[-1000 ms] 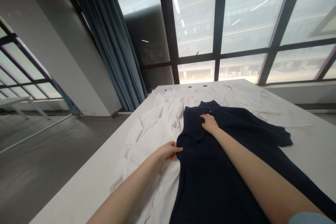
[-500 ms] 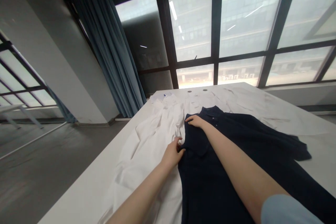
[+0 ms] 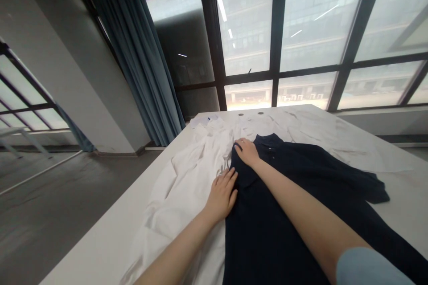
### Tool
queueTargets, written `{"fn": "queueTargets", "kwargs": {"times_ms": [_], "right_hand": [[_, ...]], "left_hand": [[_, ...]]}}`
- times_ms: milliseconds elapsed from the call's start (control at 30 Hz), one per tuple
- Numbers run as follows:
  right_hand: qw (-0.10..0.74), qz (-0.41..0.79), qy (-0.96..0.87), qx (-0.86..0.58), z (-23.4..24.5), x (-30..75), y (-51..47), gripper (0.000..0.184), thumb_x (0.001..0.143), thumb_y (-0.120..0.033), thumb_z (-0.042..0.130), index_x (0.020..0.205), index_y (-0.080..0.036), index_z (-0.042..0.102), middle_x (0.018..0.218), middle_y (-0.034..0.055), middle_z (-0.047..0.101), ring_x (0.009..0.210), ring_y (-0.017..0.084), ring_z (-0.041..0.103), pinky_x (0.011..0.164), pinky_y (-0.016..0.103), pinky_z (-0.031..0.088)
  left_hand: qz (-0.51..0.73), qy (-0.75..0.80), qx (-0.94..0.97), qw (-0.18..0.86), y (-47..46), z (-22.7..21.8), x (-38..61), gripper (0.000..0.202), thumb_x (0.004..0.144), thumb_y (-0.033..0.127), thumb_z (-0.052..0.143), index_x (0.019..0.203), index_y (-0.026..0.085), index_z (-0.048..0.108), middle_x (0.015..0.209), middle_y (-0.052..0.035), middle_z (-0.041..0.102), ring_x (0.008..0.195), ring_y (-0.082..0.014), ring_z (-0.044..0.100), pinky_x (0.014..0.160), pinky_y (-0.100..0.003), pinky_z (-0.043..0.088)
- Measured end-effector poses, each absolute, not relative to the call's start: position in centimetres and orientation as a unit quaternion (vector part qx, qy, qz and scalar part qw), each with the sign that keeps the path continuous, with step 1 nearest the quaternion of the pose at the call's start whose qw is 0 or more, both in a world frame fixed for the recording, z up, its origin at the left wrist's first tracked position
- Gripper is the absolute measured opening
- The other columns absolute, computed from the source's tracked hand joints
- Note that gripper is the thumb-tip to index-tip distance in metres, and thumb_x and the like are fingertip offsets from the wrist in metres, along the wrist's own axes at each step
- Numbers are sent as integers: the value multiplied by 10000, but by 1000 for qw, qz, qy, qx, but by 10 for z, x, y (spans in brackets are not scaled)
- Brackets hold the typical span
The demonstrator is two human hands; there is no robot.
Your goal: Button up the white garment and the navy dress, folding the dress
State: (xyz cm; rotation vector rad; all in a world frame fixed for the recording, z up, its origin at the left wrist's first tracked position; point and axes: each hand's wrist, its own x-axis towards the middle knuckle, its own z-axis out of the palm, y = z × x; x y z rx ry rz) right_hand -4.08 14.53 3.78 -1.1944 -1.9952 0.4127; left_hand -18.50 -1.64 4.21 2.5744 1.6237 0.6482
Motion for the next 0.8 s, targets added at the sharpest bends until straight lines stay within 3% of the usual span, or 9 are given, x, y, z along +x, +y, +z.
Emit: {"fn": "queueTargets", "kwargs": {"times_ms": [133, 267, 433, 633, 800], "right_hand": [[225, 105, -871, -425, 39, -30, 105, 455, 783, -459, 413, 1201, -282, 420, 1324, 33, 338, 1231, 248, 225, 984, 484, 115], [216, 23, -872, -439, 40, -15, 53, 550, 831, -503, 205, 1310, -233, 231, 1381, 30, 211, 1267, 205, 111, 1006, 440, 68], [140, 34, -897, -418, 21, -10, -10, 625, 784, -584, 233, 1302, -235, 255, 1387, 32, 185, 1268, 228, 94, 1005, 442, 43], [167, 78, -861, -475, 26, -19, -69, 659, 791, -586, 171, 1329, -207, 169, 1404, 56, 92, 1272, 251, 22, 993, 469, 29], [115, 141, -885, -429, 22, -10, -128, 704, 753, -643, 176, 1318, -226, 209, 1405, 54, 90, 1269, 266, -8, 988, 485, 11]], "left_hand": [[56, 537, 841, 32, -45, 42, -182, 558, 805, 415, 360, 1309, 231, 206, 1387, -42, 185, 1272, -267, 54, 981, -520, 151], [43, 526, 849, 13, -99, 40, -183, 547, 843, 406, 270, 1329, 253, 69, 1403, -13, 80, 1277, -232, 30, 997, -492, 153], [8, 511, 859, 8, -153, 19, -182, 499, 853, 288, 263, 1324, 259, 100, 1385, -15, 161, 1262, -224, 159, 977, -503, 210], [27, 558, 827, -59, -189, 15, -156, 483, 812, 251, 334, 1289, 191, 282, 1357, -72, 245, 1247, -272, 191, 974, -537, 187], [58, 477, 876, -42, -236, 9, -143, 557, 802, 189, 340, 1324, 224, 150, 1366, -24, 229, 1248, -219, 205, 982, -432, 268]]}}
